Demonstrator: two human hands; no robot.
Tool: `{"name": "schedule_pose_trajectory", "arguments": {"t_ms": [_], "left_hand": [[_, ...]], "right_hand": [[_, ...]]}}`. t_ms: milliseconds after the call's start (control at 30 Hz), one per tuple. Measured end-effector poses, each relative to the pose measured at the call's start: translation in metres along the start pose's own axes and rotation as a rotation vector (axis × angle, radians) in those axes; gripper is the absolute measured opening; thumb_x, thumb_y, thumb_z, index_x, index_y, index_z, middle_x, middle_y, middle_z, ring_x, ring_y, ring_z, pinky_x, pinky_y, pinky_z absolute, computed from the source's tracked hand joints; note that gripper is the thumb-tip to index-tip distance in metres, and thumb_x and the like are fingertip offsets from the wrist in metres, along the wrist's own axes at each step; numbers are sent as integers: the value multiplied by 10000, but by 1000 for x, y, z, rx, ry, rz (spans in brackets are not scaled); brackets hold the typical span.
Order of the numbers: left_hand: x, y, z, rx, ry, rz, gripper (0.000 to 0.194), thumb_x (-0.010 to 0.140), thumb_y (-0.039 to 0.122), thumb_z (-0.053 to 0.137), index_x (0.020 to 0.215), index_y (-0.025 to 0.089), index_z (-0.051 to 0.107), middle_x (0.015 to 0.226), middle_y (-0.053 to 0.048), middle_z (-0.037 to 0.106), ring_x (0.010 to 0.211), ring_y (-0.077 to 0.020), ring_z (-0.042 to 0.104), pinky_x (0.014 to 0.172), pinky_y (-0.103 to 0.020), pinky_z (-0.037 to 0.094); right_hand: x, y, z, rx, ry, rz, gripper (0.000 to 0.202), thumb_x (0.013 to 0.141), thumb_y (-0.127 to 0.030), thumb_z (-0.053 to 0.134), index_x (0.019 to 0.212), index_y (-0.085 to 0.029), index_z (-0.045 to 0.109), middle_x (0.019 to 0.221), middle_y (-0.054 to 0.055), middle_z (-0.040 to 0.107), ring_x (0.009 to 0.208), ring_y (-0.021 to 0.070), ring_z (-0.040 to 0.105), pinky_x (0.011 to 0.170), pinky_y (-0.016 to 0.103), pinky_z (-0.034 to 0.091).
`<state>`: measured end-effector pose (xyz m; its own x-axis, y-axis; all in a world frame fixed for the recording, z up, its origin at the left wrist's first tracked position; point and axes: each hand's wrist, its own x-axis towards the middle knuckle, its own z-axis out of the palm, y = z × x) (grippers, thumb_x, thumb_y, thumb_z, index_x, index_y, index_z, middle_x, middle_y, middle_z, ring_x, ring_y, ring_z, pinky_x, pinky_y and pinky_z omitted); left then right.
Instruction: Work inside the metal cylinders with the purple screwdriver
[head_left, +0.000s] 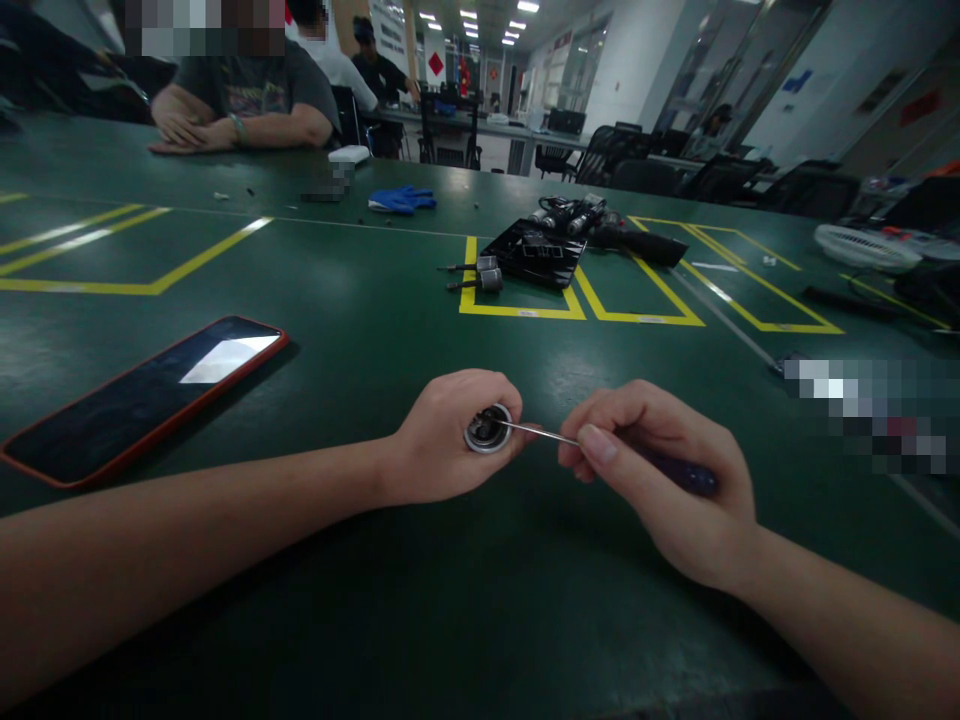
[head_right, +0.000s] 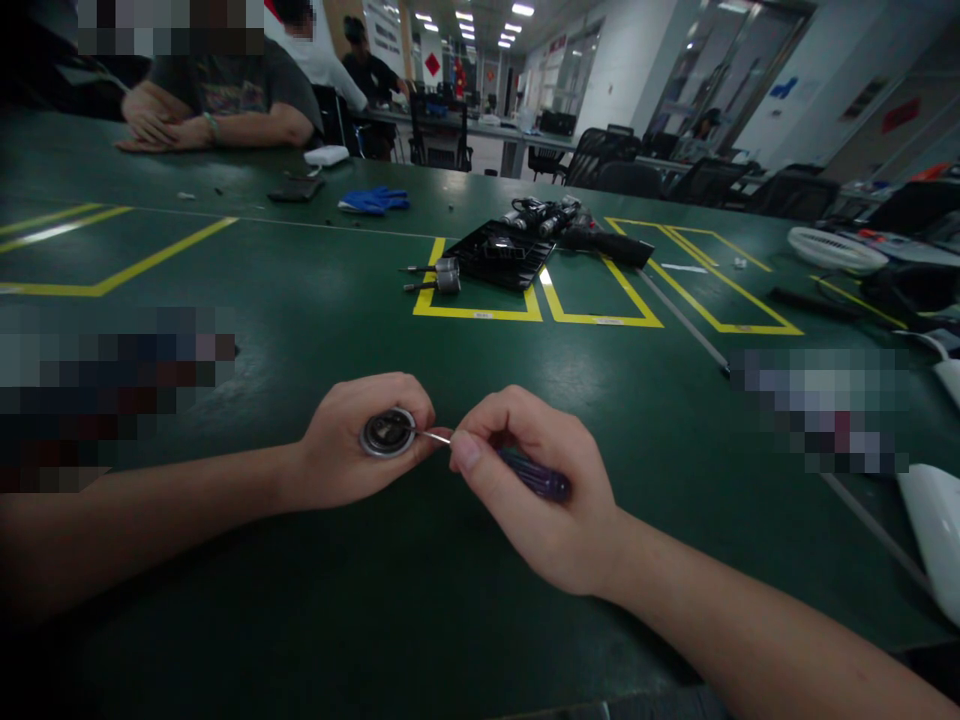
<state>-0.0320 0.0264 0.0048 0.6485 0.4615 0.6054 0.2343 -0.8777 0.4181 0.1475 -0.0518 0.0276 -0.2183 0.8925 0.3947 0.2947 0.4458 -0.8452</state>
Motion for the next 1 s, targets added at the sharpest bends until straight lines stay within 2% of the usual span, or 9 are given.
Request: {"name": "schedule_pose_trajectory", "arguments": {"t_ms": [167, 300, 367, 500, 667, 867, 1000], "left_hand": [[-1, -1, 1, -6, 2, 7, 141, 744, 179, 596, 661, 143, 488, 610, 22, 529, 543, -76, 482, 515, -194, 363], [-1, -1, 2, -1, -6, -14, 145, 756, 194, 589, 660, 147, 492, 607, 24, 521, 546, -81, 480, 521, -202, 366], [-1, 0, 1, -8, -15, -16, 151, 764, 197, 580, 652, 148, 491, 604, 24, 518, 545, -82, 480, 523, -204, 369], [-1, -1, 1, -12, -2, 5, 144, 757, 199, 574, 651, 149, 491, 604, 21, 532, 545, -84, 488, 525, -204, 376], [-1, -3, 2, 8, 5, 16, 126, 756, 211, 568, 669, 151, 500, 618, 16, 551, 550, -87, 499, 519, -201, 376], [-1, -1, 1, 6, 6, 3, 125, 729, 167, 603, 671, 145, 495, 610, 24, 536, 541, -76, 490, 515, -191, 366], [-1, -1, 1, -10, 5, 14, 124, 732, 166, 599, 666, 142, 496, 610, 22, 534, 541, -74, 489, 517, -189, 367]], "right_hand": [[0, -2, -1, -76, 3, -68, 76, 836, -137, 497, 786, -186, 525, 737, 17, 586, 627, 111, 550, 548, 256, 447], [1, -5, -1, -190, -77, -223, 93, 814, -88, 493, 809, -178, 514, 733, 31, 591, 658, 119, 559, 575, 266, 453], [2, -5, 0, -205, -105, -251, 100, 814, -82, 489, 814, -180, 510, 730, 31, 591, 670, 121, 563, 596, 270, 458], [2, -2, 0, -144, -51, -132, 84, 835, -117, 491, 791, -180, 525, 730, 21, 591, 643, 111, 559, 569, 261, 447], [1, 2, 0, 38, -4, 50, 68, 850, -193, 510, 792, -189, 544, 762, 16, 590, 644, 118, 560, 531, 252, 444], [1, 3, 1, 156, 17, 99, 80, 849, -215, 520, 781, -183, 549, 751, 17, 586, 645, 120, 552, 530, 251, 437], [1, 3, 1, 141, 13, 89, 83, 847, -219, 517, 776, -188, 547, 748, 18, 589, 647, 127, 554, 521, 256, 430]]}}
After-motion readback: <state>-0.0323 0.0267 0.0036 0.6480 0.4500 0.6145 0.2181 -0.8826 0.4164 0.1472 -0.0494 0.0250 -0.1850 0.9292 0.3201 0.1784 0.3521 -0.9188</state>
